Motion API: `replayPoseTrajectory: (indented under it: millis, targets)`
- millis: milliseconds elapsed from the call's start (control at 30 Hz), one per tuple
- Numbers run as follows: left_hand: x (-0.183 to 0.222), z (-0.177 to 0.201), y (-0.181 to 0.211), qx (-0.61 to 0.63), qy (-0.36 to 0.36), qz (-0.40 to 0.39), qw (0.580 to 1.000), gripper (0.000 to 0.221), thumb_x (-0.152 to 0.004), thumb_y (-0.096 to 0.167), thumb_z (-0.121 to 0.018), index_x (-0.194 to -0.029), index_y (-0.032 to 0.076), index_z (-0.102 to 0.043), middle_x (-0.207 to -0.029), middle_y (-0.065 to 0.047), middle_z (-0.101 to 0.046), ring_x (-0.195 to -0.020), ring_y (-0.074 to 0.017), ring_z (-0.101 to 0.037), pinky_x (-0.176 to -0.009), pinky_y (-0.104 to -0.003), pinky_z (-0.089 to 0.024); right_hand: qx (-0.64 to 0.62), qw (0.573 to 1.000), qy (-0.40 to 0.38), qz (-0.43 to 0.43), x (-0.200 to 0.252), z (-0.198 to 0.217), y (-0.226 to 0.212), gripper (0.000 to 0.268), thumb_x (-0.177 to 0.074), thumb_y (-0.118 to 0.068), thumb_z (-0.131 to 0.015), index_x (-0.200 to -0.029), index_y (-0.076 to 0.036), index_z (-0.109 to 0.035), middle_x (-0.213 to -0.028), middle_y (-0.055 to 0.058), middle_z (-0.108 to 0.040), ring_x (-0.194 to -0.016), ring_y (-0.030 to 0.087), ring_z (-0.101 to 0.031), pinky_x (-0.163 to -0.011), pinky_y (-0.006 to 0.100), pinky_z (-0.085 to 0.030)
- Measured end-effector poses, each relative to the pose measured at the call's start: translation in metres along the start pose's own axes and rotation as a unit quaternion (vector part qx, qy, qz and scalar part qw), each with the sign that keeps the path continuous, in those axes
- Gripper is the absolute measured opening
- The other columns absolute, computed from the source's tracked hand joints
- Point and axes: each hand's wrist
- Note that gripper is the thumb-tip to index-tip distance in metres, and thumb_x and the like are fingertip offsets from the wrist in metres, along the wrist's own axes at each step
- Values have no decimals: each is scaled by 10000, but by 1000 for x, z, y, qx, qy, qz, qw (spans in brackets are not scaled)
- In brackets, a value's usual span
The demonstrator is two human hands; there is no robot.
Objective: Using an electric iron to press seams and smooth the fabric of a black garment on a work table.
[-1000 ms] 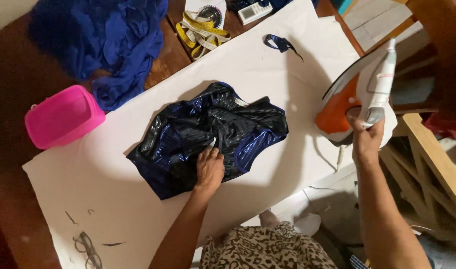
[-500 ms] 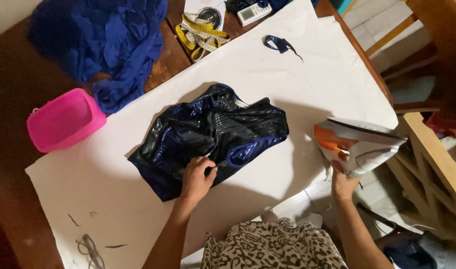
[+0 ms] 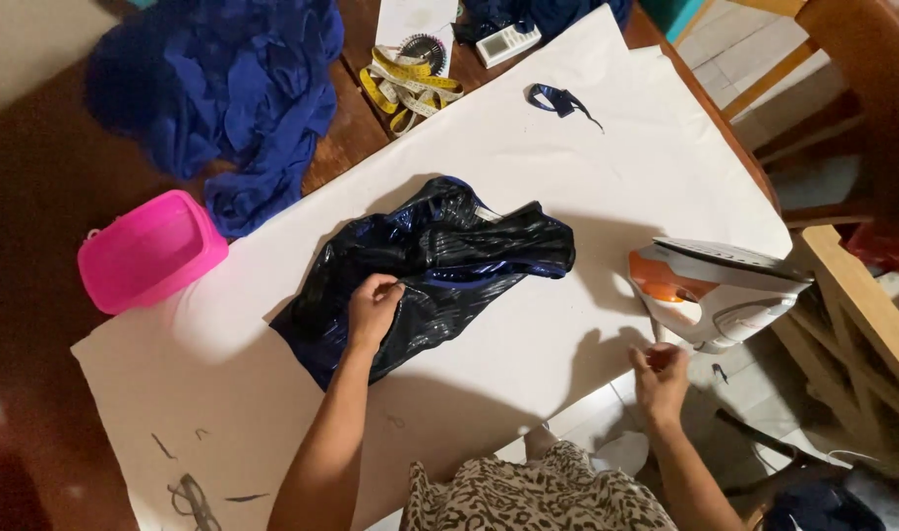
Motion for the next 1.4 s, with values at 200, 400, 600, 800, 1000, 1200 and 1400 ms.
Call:
replayPoseTrajectory:
  millis: [200,400,600,800,1000,1200,1400]
  targets:
    - [-26,-5,-15,16,-3,20,1000,227,-781,250,-767,-984,148,-764,-892,-89,-744,-857,-246,-710,-739,-355,-548,4,993,-117,-16,-2,-64,-57,354,-908,-261,-817,-1144,-72,-633,-1085,170,-691,-1023,314,-684,-837,426,-551]
    - [-13,11,18,6,-26,-28,999,201,-792,211,-753,-980,139,-769,-845,-89,-739,-799,-235,-706,-730,-369,-556,303,867,-175,354,-22,-115,-143,419,-749,-196,-841,-1126,-184,-656,-1121,27,-593,-1022,283,-629,-884,390,-566]
    - [9,43,45,8,-34,-211,977,168,-801,130,-804,-962,179,-791,-775,-38,-741,-781,-189,-703,-737,-324,-567,450,786,-146,397,-79,-143,-132,223,-880,-333,-641,-1096,-298,-685,-1145,-54,-623,-1171,206,-580,-985,370,-444]
    - [31,102,78,55,21,-253,966,148,-809,52,-787,-934,131,-783,-740,-50,-728,-725,-151,-674,-708,-295,-552,179,865,-239,403,-52,-102,-239,204,-855,-164,-703,-1057,-182,-720,-1004,44,-756,-1064,302,-693,-985,462,-507]
    - [57,180,132,74,70,-226,969,139,-849,29,-738,-944,127,-765,-622,-13,-643,-605,-89,-549,-620,-270,-520,0,823,-488,291,-28,-74,-340,203,-884,-98,-630,-1064,-59,-717,-789,84,-743,-792,193,-657,-809,403,-534]
    - [96,257,228,79,44,-247,965,23,-928,67,-694,-919,87,-685,-724,52,-572,-717,-40,-520,-698,-192,-446,-19,793,-556,249,27,-48,-461,189,-1019,-208,-551,-1051,-40,-632,-666,48,-472,-499,186,-595,-507,263,-454]
    - [90,280,282,-21,67,-411,909,117,-808,93,-774,-923,114,-764,-532,-55,-500,-579,-125,-486,-547,-314,-424,-93,624,-542,555,149,-92,-442,467,-750,-84,-845,-1176,7,-677,-1053,197,-702,-1239,419,-579,-1055,559,-419]
Point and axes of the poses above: each hand's wrist, its own x-axis away from the middle knuckle, its own z-axis out of the back of the hand, y = z × x
